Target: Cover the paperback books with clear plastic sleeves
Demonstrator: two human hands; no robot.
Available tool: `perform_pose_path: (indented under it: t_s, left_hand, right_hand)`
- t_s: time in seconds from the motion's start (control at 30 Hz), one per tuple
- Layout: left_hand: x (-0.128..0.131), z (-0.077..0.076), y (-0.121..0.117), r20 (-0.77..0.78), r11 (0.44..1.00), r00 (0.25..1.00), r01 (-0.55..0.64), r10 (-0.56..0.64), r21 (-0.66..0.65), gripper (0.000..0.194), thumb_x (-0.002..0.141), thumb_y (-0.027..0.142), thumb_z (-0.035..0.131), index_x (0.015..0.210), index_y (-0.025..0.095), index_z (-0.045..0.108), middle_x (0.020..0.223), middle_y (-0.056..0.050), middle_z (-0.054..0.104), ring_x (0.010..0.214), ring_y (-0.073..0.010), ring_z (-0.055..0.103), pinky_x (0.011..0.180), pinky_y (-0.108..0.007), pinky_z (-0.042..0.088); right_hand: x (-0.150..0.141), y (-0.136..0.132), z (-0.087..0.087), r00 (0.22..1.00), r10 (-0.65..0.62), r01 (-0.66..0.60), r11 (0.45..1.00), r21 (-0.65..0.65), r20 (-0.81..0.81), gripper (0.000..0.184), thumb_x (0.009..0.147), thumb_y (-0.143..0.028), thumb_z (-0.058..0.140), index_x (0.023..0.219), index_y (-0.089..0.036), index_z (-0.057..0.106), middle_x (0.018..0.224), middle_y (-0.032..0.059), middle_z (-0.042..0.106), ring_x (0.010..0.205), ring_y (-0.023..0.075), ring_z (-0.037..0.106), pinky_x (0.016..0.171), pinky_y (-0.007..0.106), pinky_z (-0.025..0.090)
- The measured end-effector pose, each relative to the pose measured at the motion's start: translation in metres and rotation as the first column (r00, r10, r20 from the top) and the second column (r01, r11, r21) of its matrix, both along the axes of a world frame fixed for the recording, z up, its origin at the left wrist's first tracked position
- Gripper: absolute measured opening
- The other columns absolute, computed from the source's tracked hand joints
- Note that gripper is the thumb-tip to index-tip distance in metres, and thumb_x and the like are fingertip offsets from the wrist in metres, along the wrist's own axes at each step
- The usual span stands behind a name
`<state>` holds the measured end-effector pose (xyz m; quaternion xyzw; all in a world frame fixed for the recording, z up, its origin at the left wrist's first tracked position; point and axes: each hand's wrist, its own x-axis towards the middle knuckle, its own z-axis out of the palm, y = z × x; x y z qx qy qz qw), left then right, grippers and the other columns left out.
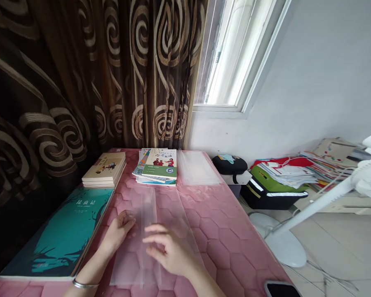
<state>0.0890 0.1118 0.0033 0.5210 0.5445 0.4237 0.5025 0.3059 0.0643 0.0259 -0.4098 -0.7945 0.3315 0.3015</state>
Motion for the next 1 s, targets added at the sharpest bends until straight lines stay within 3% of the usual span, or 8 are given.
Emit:
perform_pose_path:
  t_s: [0.07,0.13,0.2,0.3,0.43,0.63,0.87,1.0]
  left_hand:
    - [-0.005,-0.003,0.004,0.047,0.998,0.999,-0.005,0.008,-0.060,0.043,0.067,0.051,0.066,0.092,0.019,0.052,0.056,0.006,0.060,0.043,-0.0129,0.056,0.042,-0.022,0.038]
    - [-0.011,-0.005,0.007,0.047,0.996,0.998,-0.040,0.044,-0.074,0.044,0.064,0.050,0.067,0.091,0.020,0.049,0.057,0.006,0.060,0.041,-0.0119,0.056,0.040,-0.021,0.035]
    - [-0.014,-0.005,0.008,0.020,0.995,0.998,-0.062,0.064,-0.073,0.043,0.064,0.049,0.067,0.090,0.021,0.048,0.057,0.006,0.060,0.041,-0.0119,0.056,0.040,-0.021,0.034]
    - [-0.014,-0.005,0.007,-0.027,0.997,0.998,-0.053,0.051,-0.063,0.042,0.064,0.049,0.066,0.090,0.021,0.048,0.058,0.006,0.061,0.042,-0.0125,0.057,0.039,-0.021,0.034]
    - [-0.017,-0.007,0.008,-0.064,0.999,0.997,-0.052,0.053,0.012,0.038,0.067,0.047,0.064,0.090,0.020,0.050,0.058,0.004,0.062,0.044,-0.0138,0.058,0.043,-0.023,0.039]
    - [-0.042,-0.004,0.015,-0.297,0.974,0.932,-0.171,0.208,0.147,0.025,0.078,0.031,0.057,0.099,0.017,0.053,0.065,0.000,0.065,0.053,-0.0174,0.064,0.051,-0.027,0.046]
    - [-0.043,-0.001,0.012,-0.737,0.967,0.627,-0.147,0.254,0.208,0.036,0.085,0.016,0.051,0.121,0.009,0.047,0.110,-0.019,0.068,0.095,-0.0252,0.069,0.079,-0.031,0.048]
    - [-0.037,-0.002,0.008,-0.870,0.985,0.462,-0.079,0.173,0.154,0.043,0.088,0.015,0.051,0.129,0.004,0.040,0.105,-0.020,0.069,0.095,-0.0246,0.069,0.076,-0.029,0.048]
  right_hand:
    - [0.014,0.011,-0.009,0.953,-0.299,0.295,0.952,0.085,0.048,0.029,0.094,-0.039,0.046,0.106,-0.027,0.069,0.121,0.0079,0.064,0.111,0.0228,0.060,0.097,0.038,0.047]
    - [0.031,0.024,-0.021,0.785,-0.598,0.573,0.800,0.178,0.163,0.030,0.092,-0.037,0.047,0.109,-0.022,0.066,0.113,0.0133,0.065,0.104,0.0275,0.062,0.093,0.042,0.048]
    - [0.044,0.036,-0.034,0.652,-0.708,0.681,0.704,0.202,0.273,0.035,0.087,-0.036,0.053,0.114,-0.017,0.063,0.109,0.0169,0.066,0.103,0.0311,0.063,0.089,0.043,0.049]
    - [0.049,0.045,-0.047,0.677,-0.677,0.681,0.725,0.105,0.289,0.039,0.082,-0.035,0.057,0.117,-0.018,0.060,0.099,0.0129,0.069,0.097,0.0287,0.066,0.081,0.036,0.052]
    - [0.060,0.044,-0.043,0.765,-0.605,0.634,0.767,-0.096,0.219,0.037,0.079,-0.032,0.056,0.113,-0.019,0.060,0.074,0.0025,0.071,0.076,0.0228,0.068,0.070,0.031,0.052]
    - [0.131,0.040,-0.026,0.740,-0.641,0.673,0.700,-0.238,0.203,0.021,0.079,-0.038,0.051,0.079,-0.021,0.064,0.073,0.0028,0.073,0.062,0.0184,0.067,0.061,0.027,0.050]
    - [0.147,0.038,-0.029,0.691,-0.653,0.722,0.621,-0.303,0.308,0.026,0.081,-0.036,0.048,0.061,-0.023,0.058,0.066,0.0030,0.072,0.060,0.0176,0.068,0.058,0.025,0.046]
    - [0.145,0.039,-0.033,0.688,-0.646,0.725,0.623,-0.292,0.330,0.026,0.081,-0.038,0.050,0.062,-0.022,0.059,0.067,0.0029,0.072,0.063,0.0175,0.068,0.058,0.024,0.045]
